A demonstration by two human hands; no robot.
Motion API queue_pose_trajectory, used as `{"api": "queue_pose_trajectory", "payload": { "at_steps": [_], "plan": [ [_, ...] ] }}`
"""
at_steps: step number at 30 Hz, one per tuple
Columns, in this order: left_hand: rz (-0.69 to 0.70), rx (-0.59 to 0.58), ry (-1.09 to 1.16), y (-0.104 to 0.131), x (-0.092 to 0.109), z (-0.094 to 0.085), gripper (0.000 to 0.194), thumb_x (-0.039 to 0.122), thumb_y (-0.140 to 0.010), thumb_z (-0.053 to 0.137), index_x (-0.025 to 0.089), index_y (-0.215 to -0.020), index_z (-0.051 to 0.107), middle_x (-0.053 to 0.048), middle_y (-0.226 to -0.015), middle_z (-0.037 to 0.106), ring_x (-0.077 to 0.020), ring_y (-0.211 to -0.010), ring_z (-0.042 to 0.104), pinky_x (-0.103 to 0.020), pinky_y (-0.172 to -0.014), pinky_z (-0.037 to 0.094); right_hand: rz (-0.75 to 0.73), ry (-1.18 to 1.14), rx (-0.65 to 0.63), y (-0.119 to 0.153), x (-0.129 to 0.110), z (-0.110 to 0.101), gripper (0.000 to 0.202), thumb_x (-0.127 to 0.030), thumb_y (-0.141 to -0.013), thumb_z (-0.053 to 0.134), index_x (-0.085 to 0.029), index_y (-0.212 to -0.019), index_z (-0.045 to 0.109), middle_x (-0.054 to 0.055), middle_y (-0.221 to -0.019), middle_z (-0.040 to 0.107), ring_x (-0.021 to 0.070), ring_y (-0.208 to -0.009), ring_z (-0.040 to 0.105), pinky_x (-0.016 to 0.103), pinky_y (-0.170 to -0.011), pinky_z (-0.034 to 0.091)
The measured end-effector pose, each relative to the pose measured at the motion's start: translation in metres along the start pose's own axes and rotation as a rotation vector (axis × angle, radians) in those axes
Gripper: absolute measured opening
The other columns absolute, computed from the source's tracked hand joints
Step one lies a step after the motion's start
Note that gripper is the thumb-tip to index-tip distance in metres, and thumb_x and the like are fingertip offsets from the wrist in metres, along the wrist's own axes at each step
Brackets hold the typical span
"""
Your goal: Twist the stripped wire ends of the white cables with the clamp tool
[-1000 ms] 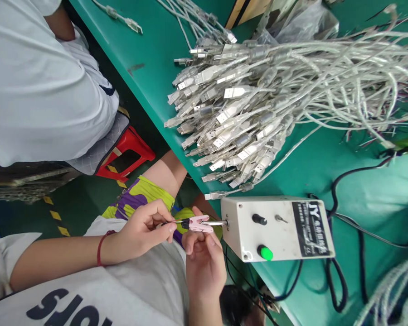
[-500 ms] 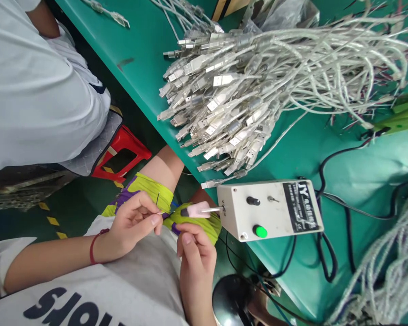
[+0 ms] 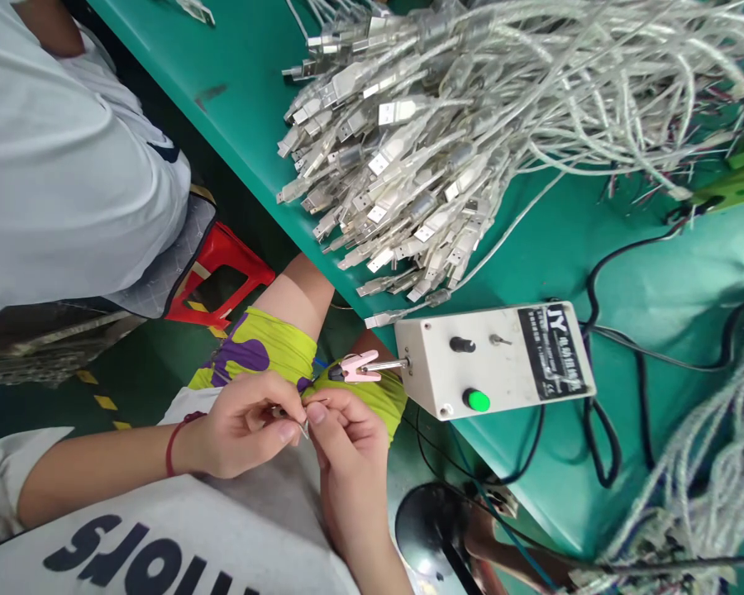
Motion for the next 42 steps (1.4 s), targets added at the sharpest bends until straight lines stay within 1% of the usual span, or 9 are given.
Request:
{"api": "queue_pose_trajectory", "payload": {
  "at_steps": [9, 16, 19, 22, 26, 28, 31, 35, 42],
  "plan": [
    [-0.025, -0.01, 0.01, -0.003, -0.003, -0.001, 0.001, 0.022, -0.103, 0.071, 0.021, -0.103, 0.07, 0.002, -0.07, 0.064, -0.0109, -0.052, 0.055, -0.024, -0.052, 0.041, -0.012, 0.028, -0.027, -0.003, -0.004, 0.003, 0.013, -0.038, -0.086, 0.094, -0.027, -0.081, 0.09, -0.007, -0.055, 0.048, 0.0058, -0.049, 0.021, 0.022, -0.052, 0.041],
    [0.015, -0.004, -0.047, -0.006, -0.002, -0.001, 0.008, 0.019, -0.098, 0.074, 0.021, -0.096, 0.067, 0.005, -0.066, 0.061, -0.0077, -0.048, 0.045, -0.021, -0.048, 0.037, -0.014, 0.032, -0.011, -0.004, -0.002, 0.0, 0.015, -0.039, -0.084, 0.096, -0.026, -0.081, 0.089, -0.004, -0.058, 0.057, 0.0077, -0.05, 0.039, 0.023, -0.055, 0.044],
    [-0.009, 0.006, -0.036, -0.007, -0.004, -0.002, 0.008, 0.019, -0.097, 0.074, 0.021, -0.095, 0.066, 0.005, -0.065, 0.059, -0.0083, -0.049, 0.047, -0.021, -0.048, 0.037, -0.009, 0.097, 0.054, -0.003, 0.001, -0.008, 0.026, -0.047, -0.086, 0.095, -0.023, -0.079, 0.087, -0.001, -0.061, 0.063, 0.0098, -0.054, 0.045, 0.022, -0.052, 0.036],
    [-0.03, 0.029, -0.029, -0.007, -0.006, -0.004, 0.009, 0.019, -0.097, 0.074, 0.021, -0.095, 0.065, 0.004, -0.067, 0.062, -0.0085, -0.05, 0.049, -0.021, -0.048, 0.037, -0.029, 0.193, 0.11, -0.003, 0.001, -0.017, 0.043, -0.058, -0.095, 0.082, -0.019, -0.08, 0.086, -0.002, -0.052, 0.054, 0.0102, -0.05, 0.038, 0.025, -0.049, 0.029],
    [-0.095, 0.074, -0.024, -0.007, -0.011, -0.008, 0.009, 0.021, -0.099, 0.071, 0.02, -0.096, 0.063, 0.004, -0.066, 0.06, -0.0096, -0.051, 0.052, -0.023, -0.051, 0.037, -0.042, 0.23, 0.133, -0.008, 0.002, -0.021, 0.054, -0.065, -0.098, 0.075, -0.017, -0.073, 0.08, 0.0, -0.051, 0.054, 0.0123, -0.05, 0.041, 0.029, -0.05, 0.031],
    [-0.131, 0.098, -0.029, -0.006, -0.016, -0.009, 0.009, 0.021, -0.1, 0.071, 0.021, -0.097, 0.062, 0.004, -0.066, 0.06, -0.0099, -0.052, 0.053, -0.023, -0.051, 0.036, -0.05, 0.153, 0.172, -0.012, 0.001, -0.023, 0.045, -0.061, -0.096, 0.079, -0.019, -0.083, 0.083, 0.0, -0.06, 0.06, 0.0129, -0.057, 0.047, 0.027, -0.054, 0.037],
    [-0.155, 0.141, -0.055, -0.005, -0.021, -0.011, 0.009, 0.023, -0.1, 0.07, 0.021, -0.097, 0.061, 0.004, -0.067, 0.06, -0.0105, -0.054, 0.053, -0.023, -0.053, 0.037, -0.049, -0.075, 0.221, -0.019, -0.004, -0.024, 0.038, -0.048, -0.09, 0.088, -0.026, -0.121, 0.085, -0.001, -0.085, 0.068, 0.0118, -0.07, 0.054, 0.024, -0.064, 0.047],
    [-0.173, 0.189, -0.049, -0.004, -0.028, -0.013, 0.013, 0.028, -0.104, 0.07, 0.022, -0.097, 0.06, 0.004, -0.065, 0.059, -0.0116, -0.054, 0.054, -0.023, -0.052, 0.038, -0.012, -0.256, 0.125, -0.027, -0.009, -0.014, 0.039, -0.049, -0.092, 0.087, -0.024, -0.122, 0.087, -0.003, -0.073, 0.056, 0.0106, -0.062, 0.042, 0.024, -0.06, 0.044],
    [-0.153, 0.217, -0.017, -0.01, -0.026, -0.013, 0.016, 0.03, -0.105, 0.071, 0.023, -0.097, 0.059, 0.005, -0.065, 0.058, -0.0115, -0.054, 0.053, -0.023, -0.053, 0.038, -0.032, -0.233, 0.057, -0.036, -0.004, -0.012, 0.046, -0.066, -0.091, 0.088, -0.025, -0.109, 0.09, -0.01, -0.051, 0.03, 0.0098, -0.052, 0.019, 0.024, -0.053, 0.03]
  ]
}}
Point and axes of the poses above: each hand's wrist, its own y-axis away from the middle knuckle, its own z-axis out of the palm, x = y × z, the point moved 8 cm from there along -y, towards the middle knuckle
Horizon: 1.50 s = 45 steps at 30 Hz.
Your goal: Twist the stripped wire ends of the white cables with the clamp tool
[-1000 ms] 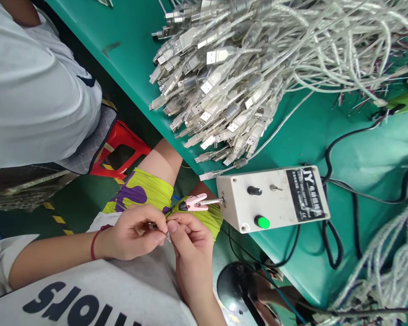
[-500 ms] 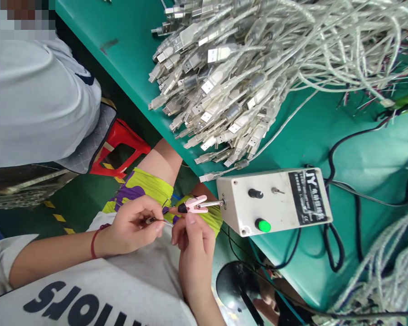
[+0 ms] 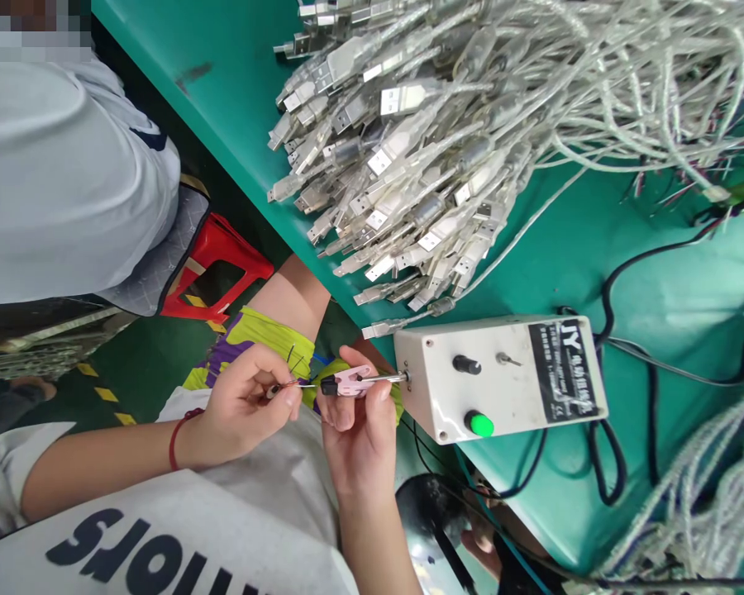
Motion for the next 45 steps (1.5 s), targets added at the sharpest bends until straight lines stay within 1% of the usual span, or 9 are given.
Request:
{"api": "queue_pose_trajectory", "payload": {
  "at_steps": [5, 16, 20, 24, 27, 31, 36, 41, 45],
  "plan": [
    [-0.002, -0.036, 0.003, -0.005, 0.003, 0.006, 0.014, 0.025, -0.104, 0.068, 0.023, -0.097, 0.055, 0.006, -0.069, 0.056, -0.0105, -0.054, 0.051, -0.023, -0.052, 0.035, -0.043, 0.045, -0.014, -0.001, -0.002, -0.003, 0.036, -0.061, -0.098, 0.082, -0.027, -0.109, 0.089, -0.01, -0.049, 0.025, 0.011, -0.053, 0.019, 0.024, -0.055, 0.033],
    [0.02, -0.039, -0.016, -0.008, 0.002, 0.012, 0.015, 0.021, -0.101, 0.069, 0.023, -0.095, 0.054, 0.009, -0.066, 0.047, -0.0078, -0.053, 0.042, -0.02, -0.051, 0.031, -0.044, 0.097, 0.034, -0.001, -0.005, -0.007, 0.04, -0.064, -0.092, 0.087, -0.028, -0.106, 0.09, -0.01, -0.048, 0.027, 0.0111, -0.052, 0.02, 0.024, -0.054, 0.033],
    [-0.001, -0.047, -0.002, -0.008, -0.001, 0.013, 0.016, 0.021, -0.101, 0.069, 0.022, -0.094, 0.054, 0.009, -0.066, 0.046, -0.0077, -0.052, 0.041, -0.02, -0.05, 0.03, -0.004, 0.111, 0.031, 0.001, 0.0, -0.01, 0.056, -0.075, -0.084, 0.088, -0.029, -0.116, 0.088, -0.01, -0.05, 0.029, 0.0125, -0.053, 0.022, 0.026, -0.056, 0.033],
    [-0.012, -0.046, 0.028, -0.006, -0.002, 0.012, 0.016, 0.025, -0.101, 0.07, 0.022, -0.094, 0.055, 0.008, -0.065, 0.05, -0.0087, -0.052, 0.043, -0.021, -0.051, 0.032, 0.09, 0.088, 0.08, 0.007, 0.011, -0.021, 0.08, -0.09, -0.08, 0.079, -0.027, -0.129, 0.084, -0.008, -0.057, 0.042, 0.0147, -0.056, 0.034, 0.031, -0.063, 0.042],
    [-0.05, -0.046, 0.065, -0.004, -0.004, 0.011, 0.015, 0.026, -0.102, 0.07, 0.021, -0.096, 0.057, 0.004, -0.069, 0.057, -0.0105, -0.055, 0.052, -0.022, -0.053, 0.038, 0.141, 0.061, 0.101, 0.012, 0.021, -0.028, 0.066, -0.082, -0.091, 0.073, -0.024, -0.119, 0.085, -0.005, -0.058, 0.048, 0.0158, -0.058, 0.038, 0.032, -0.065, 0.043],
    [-0.075, -0.03, 0.104, 0.0, -0.005, 0.008, 0.016, 0.026, -0.102, 0.071, 0.021, -0.096, 0.057, 0.002, -0.073, 0.062, -0.0118, -0.059, 0.059, -0.022, -0.056, 0.044, 0.091, 0.064, 0.095, 0.012, 0.026, -0.03, 0.046, -0.067, -0.091, 0.081, -0.025, -0.11, 0.084, -0.006, -0.057, 0.048, 0.0146, -0.056, 0.035, 0.029, -0.061, 0.037],
    [0.029, 0.042, 0.099, 0.007, 0.0, -0.003, 0.015, 0.027, -0.104, 0.071, 0.022, -0.097, 0.059, 0.004, -0.069, 0.059, -0.0114, -0.056, 0.055, -0.022, -0.054, 0.041, -0.004, 0.231, 0.061, 0.024, 0.021, -0.027, 0.048, -0.058, -0.093, 0.082, -0.023, -0.064, 0.067, -0.003, -0.058, 0.045, 0.0149, -0.059, 0.036, 0.031, -0.061, 0.037],
    [0.173, -0.018, 0.036, 0.015, 0.014, -0.002, 0.012, 0.02, -0.101, 0.072, 0.022, -0.099, 0.06, 0.004, -0.07, 0.059, -0.0106, -0.053, 0.052, -0.022, -0.051, 0.038, 0.015, 0.436, -0.017, 0.046, 0.016, -0.023, 0.03, -0.052, -0.089, 0.092, -0.023, -0.091, 0.085, 0.0, -0.068, 0.061, 0.0139, -0.064, 0.045, 0.029, -0.061, 0.035],
    [0.254, -0.083, -0.005, 0.017, 0.025, 0.003, 0.013, 0.016, -0.099, 0.072, 0.023, -0.099, 0.06, 0.006, -0.066, 0.054, -0.0086, -0.048, 0.043, -0.022, -0.047, 0.034, -0.024, 0.424, -0.012, 0.051, 0.008, -0.016, 0.026, -0.049, -0.089, 0.094, -0.025, -0.094, 0.086, -0.003, -0.067, 0.057, 0.0128, -0.065, 0.044, 0.028, -0.063, 0.037]
  ]
}}
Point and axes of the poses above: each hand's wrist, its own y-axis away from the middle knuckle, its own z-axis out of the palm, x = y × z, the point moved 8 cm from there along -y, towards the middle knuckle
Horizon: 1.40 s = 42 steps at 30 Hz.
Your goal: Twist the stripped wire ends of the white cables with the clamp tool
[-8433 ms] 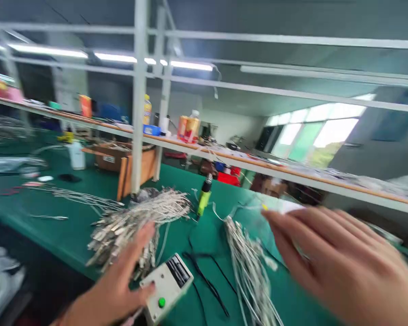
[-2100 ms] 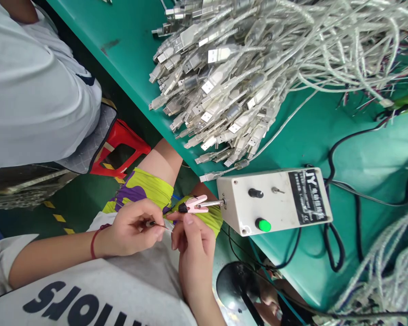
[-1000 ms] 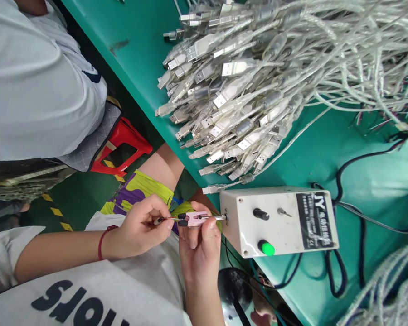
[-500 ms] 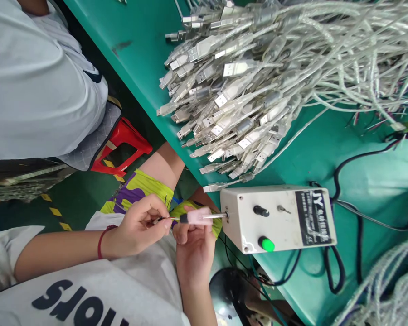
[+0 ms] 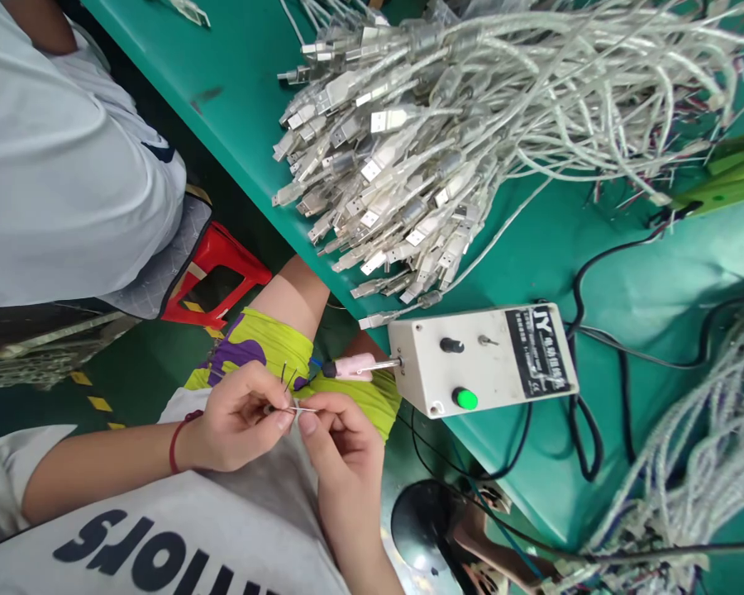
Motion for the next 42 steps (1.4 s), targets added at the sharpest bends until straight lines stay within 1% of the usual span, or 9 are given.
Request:
{"api": "queue_pose_trajectory", "payload": {
  "at_steps": [5, 14, 20, 23, 27, 31, 36, 39, 42],
  "plan": [
    [0.044, -0.044, -0.036, -0.004, 0.006, 0.004, 0.018, 0.011, -0.096, 0.072, 0.024, -0.099, 0.06, 0.008, -0.065, 0.051, -0.007, -0.047, 0.04, -0.019, -0.047, 0.032, 0.033, -0.059, 0.013, -0.004, 0.0, 0.004, 0.03, -0.052, -0.085, 0.097, -0.025, -0.089, 0.084, -0.004, -0.066, 0.056, 0.0118, -0.065, 0.043, 0.026, -0.065, 0.038],
    [0.067, -0.046, -0.102, -0.005, 0.005, 0.004, 0.013, 0.015, -0.097, 0.073, 0.023, -0.099, 0.063, 0.006, -0.067, 0.058, -0.0067, -0.045, 0.044, -0.019, -0.045, 0.035, 0.039, -0.105, 0.029, -0.007, -0.006, 0.004, 0.029, -0.05, -0.085, 0.096, -0.025, -0.087, 0.082, -0.003, -0.07, 0.057, 0.0133, -0.067, 0.045, 0.026, -0.067, 0.039],
    [0.074, -0.056, -0.114, -0.006, 0.006, 0.002, 0.014, 0.015, -0.097, 0.073, 0.024, -0.099, 0.063, 0.008, -0.06, 0.053, -0.0074, -0.043, 0.043, -0.02, -0.043, 0.034, 0.098, -0.191, -0.06, -0.013, -0.01, 0.017, 0.029, -0.046, -0.086, 0.094, -0.023, -0.083, 0.078, -0.009, -0.059, 0.042, 0.0085, -0.054, 0.022, 0.025, -0.055, 0.029],
    [0.079, -0.072, -0.108, -0.007, 0.005, 0.003, 0.013, 0.015, -0.096, 0.073, 0.023, -0.099, 0.064, 0.007, -0.061, 0.057, -0.0082, -0.043, 0.045, -0.021, -0.044, 0.036, 0.108, -0.212, -0.069, -0.014, -0.011, 0.019, 0.029, -0.045, -0.087, 0.093, -0.023, -0.081, 0.076, -0.011, -0.055, 0.032, 0.0088, -0.053, 0.018, 0.025, -0.054, 0.027],
    [0.112, -0.104, -0.041, -0.008, 0.007, 0.005, 0.016, 0.011, -0.093, 0.071, 0.023, -0.101, 0.065, 0.003, -0.069, 0.065, -0.0087, -0.046, 0.048, -0.021, -0.048, 0.041, 0.121, -0.23, -0.072, -0.012, -0.009, 0.018, 0.029, -0.045, -0.086, 0.093, -0.022, -0.081, 0.076, -0.011, -0.056, 0.033, 0.0088, -0.053, 0.017, 0.025, -0.054, 0.026],
    [0.096, -0.098, -0.025, -0.007, 0.004, 0.004, 0.016, 0.01, -0.094, 0.071, 0.023, -0.101, 0.065, 0.002, -0.07, 0.067, -0.0086, -0.046, 0.048, -0.021, -0.047, 0.039, 0.095, -0.173, -0.044, -0.015, -0.008, 0.013, 0.032, -0.049, -0.087, 0.091, -0.022, -0.08, 0.076, -0.009, -0.057, 0.038, 0.0101, -0.054, 0.023, 0.027, -0.055, 0.027],
    [0.014, -0.079, 0.002, -0.007, -0.004, 0.001, 0.009, 0.015, -0.098, 0.069, 0.022, -0.103, 0.065, -0.001, -0.073, 0.07, -0.0092, -0.045, 0.051, -0.022, -0.046, 0.04, -0.097, 0.022, 0.113, -0.028, -0.017, -0.008, 0.056, -0.07, -0.1, 0.07, -0.021, -0.074, 0.074, -0.002, -0.06, 0.05, 0.0143, -0.057, 0.036, 0.032, -0.057, 0.031],
    [0.002, -0.055, 0.027, -0.008, -0.007, 0.0, 0.008, 0.017, -0.1, 0.07, 0.022, -0.103, 0.066, -0.002, -0.075, 0.071, -0.0089, -0.045, 0.049, -0.022, -0.045, 0.038, -0.14, 0.054, 0.177, -0.035, -0.021, -0.019, 0.053, -0.07, -0.101, 0.072, -0.022, -0.079, 0.074, -0.002, -0.063, 0.049, 0.0161, -0.062, 0.039, 0.032, -0.06, 0.032],
    [-0.024, -0.036, 0.065, -0.009, -0.012, 0.0, 0.006, 0.019, -0.102, 0.07, 0.022, -0.103, 0.066, -0.002, -0.076, 0.071, -0.0086, -0.046, 0.049, -0.022, -0.046, 0.037, -0.15, -0.003, 0.148, -0.039, -0.023, -0.02, 0.046, -0.064, -0.098, 0.078, -0.021, -0.082, 0.08, 0.002, -0.075, 0.06, 0.0164, -0.068, 0.046, 0.032, -0.065, 0.04]
  ]
}}
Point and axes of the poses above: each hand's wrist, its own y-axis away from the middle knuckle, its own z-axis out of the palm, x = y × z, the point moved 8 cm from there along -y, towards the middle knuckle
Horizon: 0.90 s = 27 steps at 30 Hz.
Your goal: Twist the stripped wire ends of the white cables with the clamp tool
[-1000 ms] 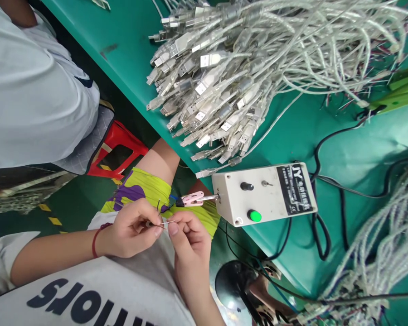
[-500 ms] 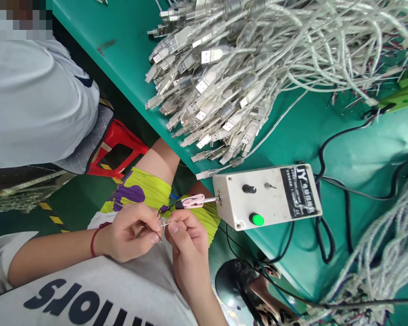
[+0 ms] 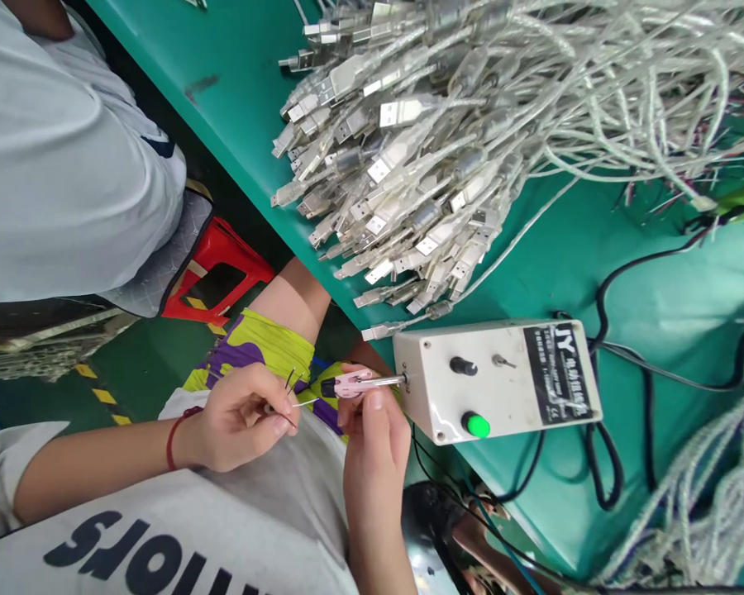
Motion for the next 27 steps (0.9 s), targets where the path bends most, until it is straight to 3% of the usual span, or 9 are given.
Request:
{"api": "queue_pose_trajectory", "payload": {
  "at_steps": [6, 18, 23, 27],
  "plan": [
    [-0.069, 0.008, 0.138, -0.004, -0.013, 0.004, 0.009, 0.023, -0.103, 0.072, 0.021, -0.102, 0.063, -0.004, -0.076, 0.072, -0.0123, -0.054, 0.058, -0.023, -0.051, 0.041, 0.139, -0.191, 0.002, -0.002, 0.013, 0.0, 0.04, -0.057, -0.09, 0.09, -0.024, -0.112, 0.087, -0.006, -0.051, 0.048, 0.0142, -0.055, 0.039, 0.03, -0.064, 0.041],
    [-0.214, 0.004, 0.267, -0.006, -0.029, 0.009, 0.017, 0.031, -0.104, 0.075, 0.02, -0.101, 0.063, -0.005, -0.079, 0.073, -0.0131, -0.062, 0.063, -0.021, -0.057, 0.047, 0.163, -0.237, 0.02, -0.005, 0.021, -0.002, 0.042, -0.058, -0.083, 0.096, -0.026, -0.109, 0.088, -0.009, -0.048, 0.039, 0.0102, -0.051, 0.027, 0.025, -0.059, 0.038],
    [-0.258, 0.016, 0.306, -0.006, -0.033, 0.01, 0.017, 0.03, -0.104, 0.076, 0.019, -0.101, 0.063, -0.004, -0.08, 0.073, -0.0126, -0.066, 0.065, -0.02, -0.06, 0.049, 0.126, -0.221, -0.044, -0.007, 0.02, -0.001, 0.045, -0.062, -0.087, 0.093, -0.024, -0.112, 0.088, -0.011, -0.049, 0.032, 0.0097, -0.052, 0.022, 0.026, -0.06, 0.038],
    [-0.256, 0.014, 0.325, -0.007, -0.033, 0.011, 0.018, 0.031, -0.104, 0.077, 0.019, -0.102, 0.063, -0.004, -0.081, 0.075, -0.0135, -0.068, 0.067, -0.02, -0.062, 0.052, 0.118, -0.231, -0.129, -0.008, 0.021, 0.003, 0.046, -0.063, -0.092, 0.087, -0.025, -0.118, 0.087, -0.011, -0.049, 0.028, 0.0106, -0.053, 0.017, 0.026, -0.057, 0.032]
  ]
}}
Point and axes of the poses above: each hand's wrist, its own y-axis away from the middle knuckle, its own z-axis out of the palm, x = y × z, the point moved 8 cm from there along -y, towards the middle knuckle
